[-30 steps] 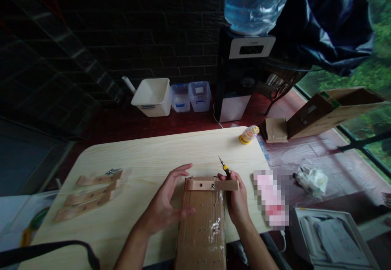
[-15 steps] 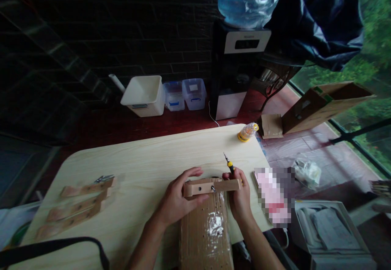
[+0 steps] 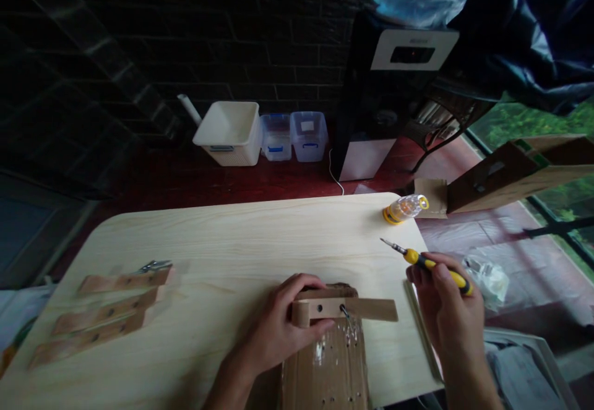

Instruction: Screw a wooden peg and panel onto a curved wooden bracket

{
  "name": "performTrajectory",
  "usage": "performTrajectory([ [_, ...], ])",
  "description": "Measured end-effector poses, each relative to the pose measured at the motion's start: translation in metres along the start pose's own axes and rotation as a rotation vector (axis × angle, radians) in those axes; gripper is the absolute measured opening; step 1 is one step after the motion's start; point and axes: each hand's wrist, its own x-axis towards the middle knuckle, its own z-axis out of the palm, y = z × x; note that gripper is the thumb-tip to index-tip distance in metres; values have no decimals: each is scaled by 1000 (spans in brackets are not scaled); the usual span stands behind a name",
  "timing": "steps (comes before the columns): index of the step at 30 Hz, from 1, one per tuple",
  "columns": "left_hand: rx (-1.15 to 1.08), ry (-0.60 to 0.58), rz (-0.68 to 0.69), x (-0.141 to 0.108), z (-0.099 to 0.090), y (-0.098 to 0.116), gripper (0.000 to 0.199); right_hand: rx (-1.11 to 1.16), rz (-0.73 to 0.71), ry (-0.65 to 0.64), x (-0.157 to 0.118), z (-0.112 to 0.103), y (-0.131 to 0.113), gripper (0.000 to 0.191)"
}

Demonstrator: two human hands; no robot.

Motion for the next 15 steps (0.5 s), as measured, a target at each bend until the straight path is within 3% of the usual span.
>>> performTrajectory([
  [4,20,-3,65,0,0,-4,40,119,81,102,-3,-6,10,25],
  [8,-4,9,116,1,2,-8,35,49,-40,119,-13,-12,-3,21],
  [12,-57,5,182,3,3,-9,30,-313,-239,-104,-36,-9,-40,17],
  [15,-65,12,191,4,3,-8,28,-618,-348,-462,-46,-4,-64,17],
])
